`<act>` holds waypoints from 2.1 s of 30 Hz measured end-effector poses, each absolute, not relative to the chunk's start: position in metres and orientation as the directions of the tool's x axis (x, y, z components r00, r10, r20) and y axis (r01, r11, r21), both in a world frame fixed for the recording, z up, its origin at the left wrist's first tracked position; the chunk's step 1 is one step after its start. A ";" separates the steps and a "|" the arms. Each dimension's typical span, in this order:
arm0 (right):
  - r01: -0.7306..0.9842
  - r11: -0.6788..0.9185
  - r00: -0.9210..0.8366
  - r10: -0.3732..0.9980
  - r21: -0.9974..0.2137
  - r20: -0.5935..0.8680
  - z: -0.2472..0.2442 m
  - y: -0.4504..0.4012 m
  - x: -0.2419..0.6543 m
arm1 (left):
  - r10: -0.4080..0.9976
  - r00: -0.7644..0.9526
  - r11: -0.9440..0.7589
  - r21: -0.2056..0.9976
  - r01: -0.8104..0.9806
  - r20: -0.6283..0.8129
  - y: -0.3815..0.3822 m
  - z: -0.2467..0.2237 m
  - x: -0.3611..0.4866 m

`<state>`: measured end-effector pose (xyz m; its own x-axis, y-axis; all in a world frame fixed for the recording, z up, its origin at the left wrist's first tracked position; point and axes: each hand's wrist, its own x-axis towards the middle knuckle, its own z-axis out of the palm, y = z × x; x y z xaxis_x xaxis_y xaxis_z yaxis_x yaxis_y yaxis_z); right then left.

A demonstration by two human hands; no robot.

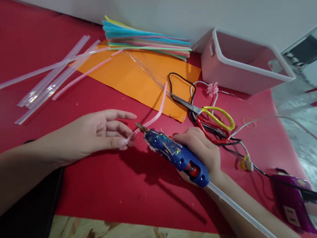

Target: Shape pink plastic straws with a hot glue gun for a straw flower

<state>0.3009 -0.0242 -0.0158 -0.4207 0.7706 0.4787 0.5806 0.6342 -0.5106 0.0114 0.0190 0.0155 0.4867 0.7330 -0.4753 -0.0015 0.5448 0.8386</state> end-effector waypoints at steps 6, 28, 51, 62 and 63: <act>0.555 0.685 -0.483 0.727 -0.472 0.487 -0.014 -0.021 0.300 | 0.748 0.456 0.535 0.845 0.014 -0.482 0.019 0.015 0.010; 0.553 0.700 -0.546 0.714 -0.451 0.439 -0.019 -0.021 0.304 | 0.736 0.521 0.512 0.859 -0.012 -0.432 0.017 0.015 0.008; 0.608 0.693 -0.524 0.717 -0.388 0.459 -0.020 -0.018 0.301 | 0.693 0.557 0.521 0.852 0.051 -0.457 0.019 0.016 0.008; 0.618 0.686 -0.522 0.723 -0.383 0.452 -0.019 -0.017 0.302 | 0.679 0.536 0.569 0.821 0.048 -0.502 0.017 0.019 0.010; 0.619 0.685 -0.523 0.724 -0.383 0.449 -0.019 -0.017 0.302 | 0.679 0.537 0.571 0.820 0.043 -0.501 0.016 0.019 0.010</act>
<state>0.3019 -0.0172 -0.0191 -0.5235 0.7239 0.4493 0.6193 0.6855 -0.3829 0.0097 0.0164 0.0194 0.5366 0.6788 -0.5013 0.0429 0.5713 0.8196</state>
